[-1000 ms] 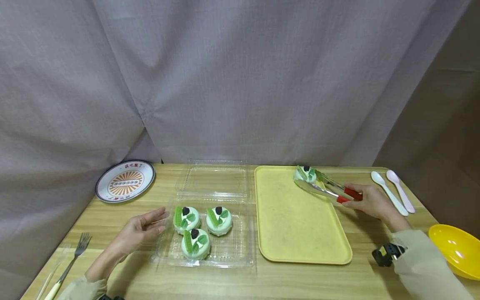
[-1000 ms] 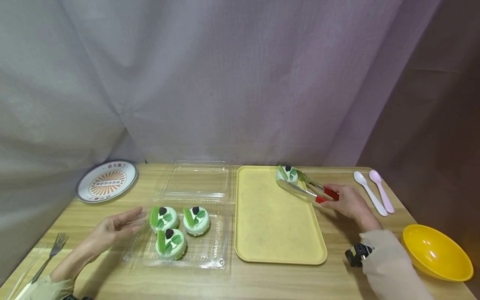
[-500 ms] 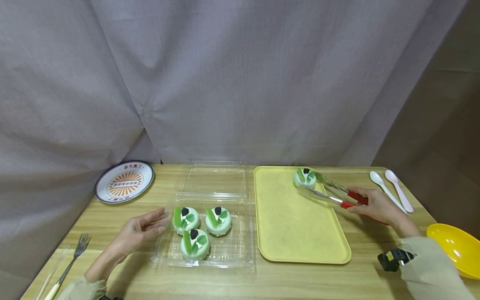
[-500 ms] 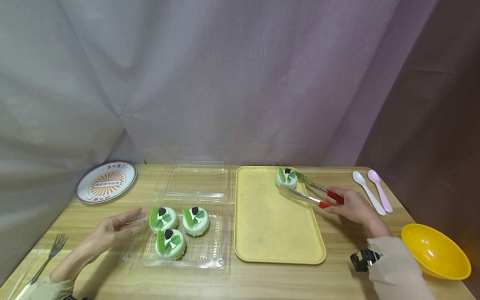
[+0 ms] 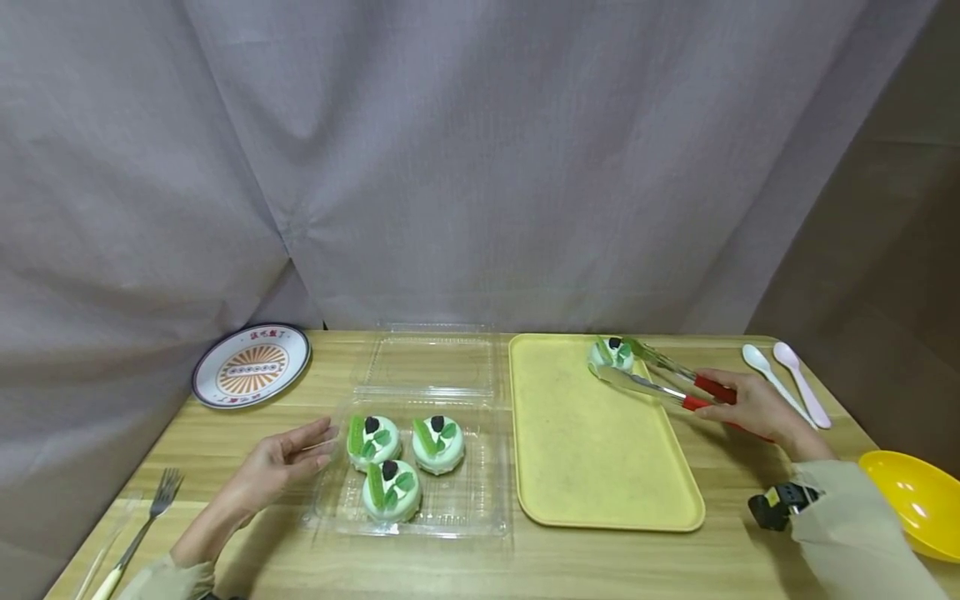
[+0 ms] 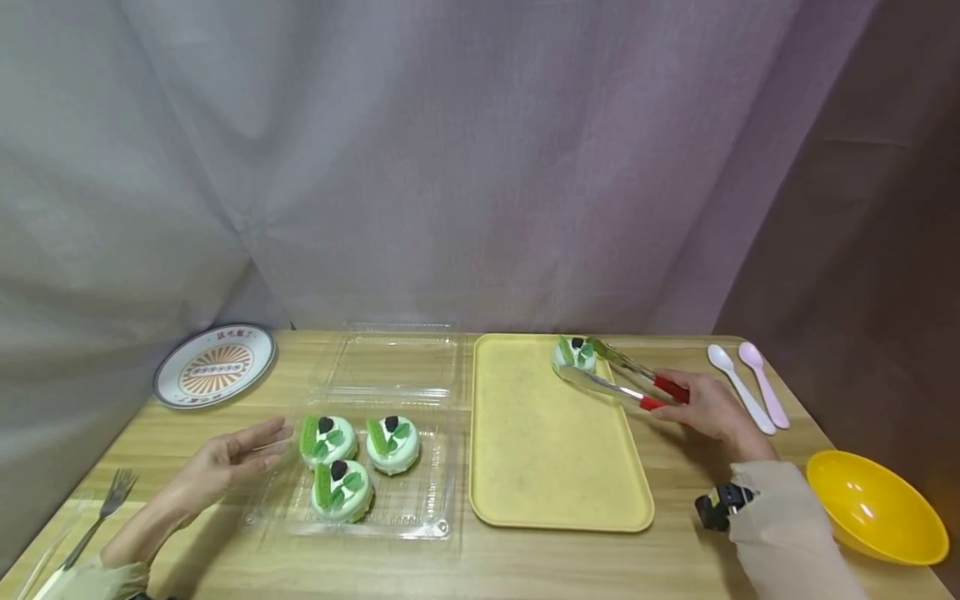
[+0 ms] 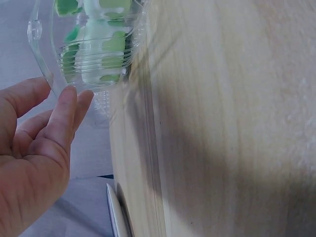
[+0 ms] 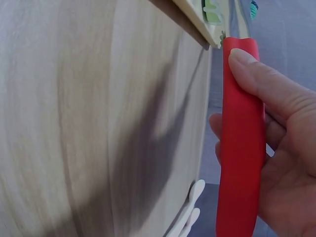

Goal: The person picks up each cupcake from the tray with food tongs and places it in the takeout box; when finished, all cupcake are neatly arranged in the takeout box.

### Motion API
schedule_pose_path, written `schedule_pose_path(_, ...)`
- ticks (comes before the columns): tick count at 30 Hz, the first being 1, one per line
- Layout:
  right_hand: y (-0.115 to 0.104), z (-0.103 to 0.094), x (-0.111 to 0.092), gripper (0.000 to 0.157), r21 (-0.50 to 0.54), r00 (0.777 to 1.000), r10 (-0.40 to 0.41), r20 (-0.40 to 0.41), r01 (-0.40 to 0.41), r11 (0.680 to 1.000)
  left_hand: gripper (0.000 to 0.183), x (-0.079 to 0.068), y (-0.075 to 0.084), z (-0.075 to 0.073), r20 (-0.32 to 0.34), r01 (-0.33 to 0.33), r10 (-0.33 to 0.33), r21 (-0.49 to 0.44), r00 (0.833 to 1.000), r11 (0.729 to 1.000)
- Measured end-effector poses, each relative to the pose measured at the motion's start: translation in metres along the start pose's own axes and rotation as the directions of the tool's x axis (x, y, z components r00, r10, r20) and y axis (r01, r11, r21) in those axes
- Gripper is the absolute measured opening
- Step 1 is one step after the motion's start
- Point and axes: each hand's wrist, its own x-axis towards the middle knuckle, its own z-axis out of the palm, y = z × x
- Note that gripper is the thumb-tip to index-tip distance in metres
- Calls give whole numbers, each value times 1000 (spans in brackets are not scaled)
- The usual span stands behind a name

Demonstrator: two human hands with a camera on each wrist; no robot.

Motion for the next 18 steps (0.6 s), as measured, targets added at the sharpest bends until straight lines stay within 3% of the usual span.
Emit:
schedule_pose_path(6,0,7,-1,58,-70,996,-27,-90,20,997,66,0,-1,0,13,-1,1,-24,1000,1000)
schedule_pose_path(10,-6,8,-5,58,-120,992,-30,-127,14,993,66,-1,-2,0,11,4,-4,9,1000,1000)
schedule_pose_path(14,-23,8,-9,58,-86,995,-7,-98,-1,996,66,0,-1,0,3,3,-3,35,1000,999)
schedule_pose_path(18,-59,6,-9,59,40,1000,-21,1,21,999,66,0,-1,0,2,6,-6,-8,1000,1000)
